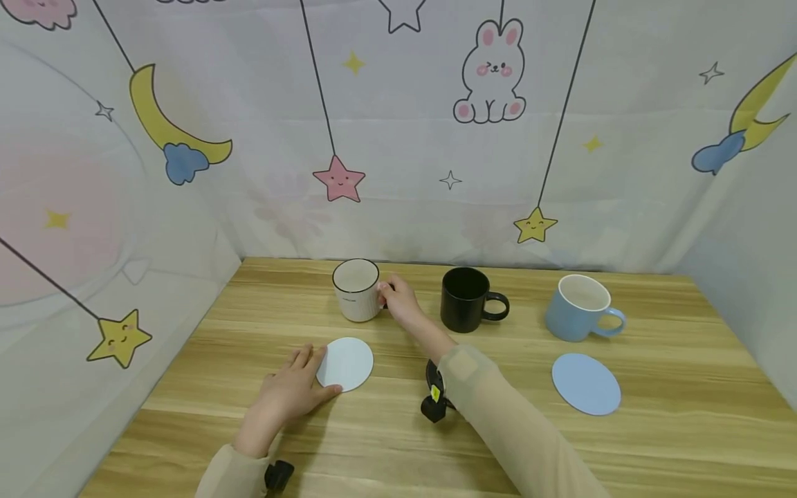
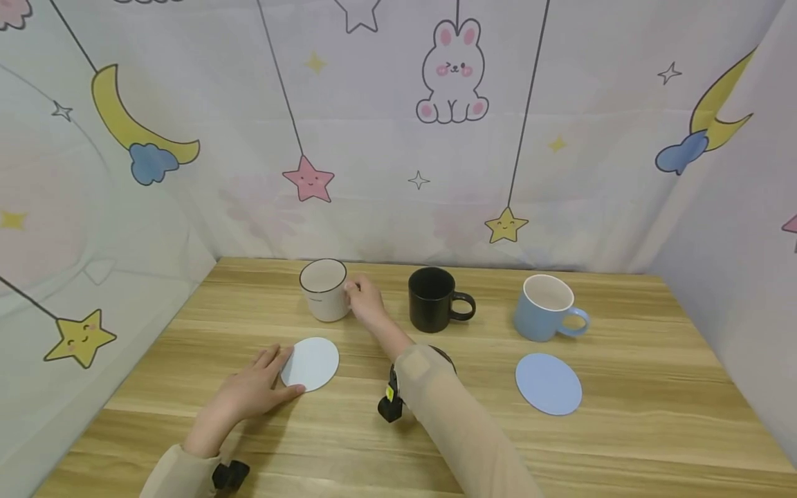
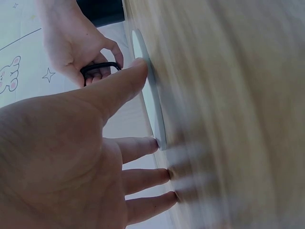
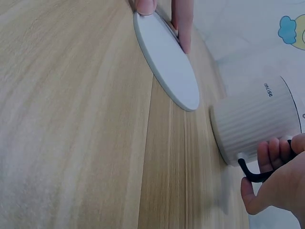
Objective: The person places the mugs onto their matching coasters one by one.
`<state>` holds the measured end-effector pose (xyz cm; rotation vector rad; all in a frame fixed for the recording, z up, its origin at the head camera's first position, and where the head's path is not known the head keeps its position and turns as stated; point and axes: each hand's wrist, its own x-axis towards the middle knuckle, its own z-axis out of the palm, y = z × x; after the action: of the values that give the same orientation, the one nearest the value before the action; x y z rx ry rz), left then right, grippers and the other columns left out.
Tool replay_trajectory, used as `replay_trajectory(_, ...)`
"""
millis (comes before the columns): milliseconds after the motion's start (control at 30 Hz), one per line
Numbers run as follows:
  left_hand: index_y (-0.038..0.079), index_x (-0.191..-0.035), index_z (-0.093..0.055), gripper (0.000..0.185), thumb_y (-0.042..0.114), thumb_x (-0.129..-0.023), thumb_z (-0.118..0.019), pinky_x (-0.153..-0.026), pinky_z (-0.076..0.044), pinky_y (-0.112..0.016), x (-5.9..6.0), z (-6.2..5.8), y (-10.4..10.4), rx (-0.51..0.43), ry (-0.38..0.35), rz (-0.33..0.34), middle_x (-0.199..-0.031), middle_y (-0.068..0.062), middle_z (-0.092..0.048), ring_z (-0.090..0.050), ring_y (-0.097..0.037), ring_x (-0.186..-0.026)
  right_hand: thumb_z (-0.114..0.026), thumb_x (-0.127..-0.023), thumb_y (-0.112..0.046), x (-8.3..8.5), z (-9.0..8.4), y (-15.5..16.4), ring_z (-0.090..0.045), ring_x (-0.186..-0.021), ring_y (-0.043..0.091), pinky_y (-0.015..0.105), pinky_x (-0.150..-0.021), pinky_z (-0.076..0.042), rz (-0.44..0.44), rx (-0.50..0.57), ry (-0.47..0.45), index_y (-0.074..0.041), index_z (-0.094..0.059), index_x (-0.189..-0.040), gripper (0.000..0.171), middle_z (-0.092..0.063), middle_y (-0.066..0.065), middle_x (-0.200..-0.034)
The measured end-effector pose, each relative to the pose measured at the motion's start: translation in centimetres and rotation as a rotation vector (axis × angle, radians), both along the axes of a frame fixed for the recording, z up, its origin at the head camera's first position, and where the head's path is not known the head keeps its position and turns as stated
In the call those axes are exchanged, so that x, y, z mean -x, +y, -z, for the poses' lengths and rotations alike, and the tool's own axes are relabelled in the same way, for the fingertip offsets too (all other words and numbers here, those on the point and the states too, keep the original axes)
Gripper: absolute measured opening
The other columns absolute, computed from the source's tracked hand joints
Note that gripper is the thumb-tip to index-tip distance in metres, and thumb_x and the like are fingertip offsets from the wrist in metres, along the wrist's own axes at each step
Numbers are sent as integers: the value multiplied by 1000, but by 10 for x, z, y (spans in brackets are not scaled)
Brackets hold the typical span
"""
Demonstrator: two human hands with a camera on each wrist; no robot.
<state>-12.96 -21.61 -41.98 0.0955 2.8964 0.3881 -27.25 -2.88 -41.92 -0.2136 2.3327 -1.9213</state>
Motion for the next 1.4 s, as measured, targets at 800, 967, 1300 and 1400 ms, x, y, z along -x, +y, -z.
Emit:
replay_trajectory(800, 7, -149, -34, 84, 56, -86, -61, -95, -32, -75, -1, -2, -2, 9, -7, -3, -154, -27, -27, -26, -49, -141, -45, -100, -7, -12, -4, 0, -58, -85, 19, 47, -92, -51, 13, 80, -8, 8, -59, -95, 21, -62, 14, -89)
replay_trajectory(967, 7, -149, -34, 85, 57, -86, -61, -95, -32, -76, -1, -1, -2, 11, -6, 0, -154, -28, -27, -26, -50, -141, -46, -100, -8, -14, -3, 2, -61, -88, 24, 47, -92, -51, 18, 98, -14, 9, -59, -95, 22, -64, 18, -91)
replay_trajectory(1300, 8, -149, -34, 85, 57, -86, -62, -95, -33, -75, -1, 0, -1, 9, -3, -1, -154, -27, -28, -27, -49, -141, -46, -101, -10, -16, -7, 9, -61, -96, 26, 46, -96, -48, 21, 121, -44, 6, -59, -95, 22, -64, 15, -93)
replay_trajectory(1400, 8, -149, -34, 85, 57, -86, -62, -94, -33, -75, -2, 0, -1, 13, 1, 0, -154, -27, -28, -27, -49, -141, -46, -100, -9, -17, -9, 9, -61, -95, 26, 46, -96, -48, 20, 141, -47, 8, -59, -95, 22, -63, 15, -92)
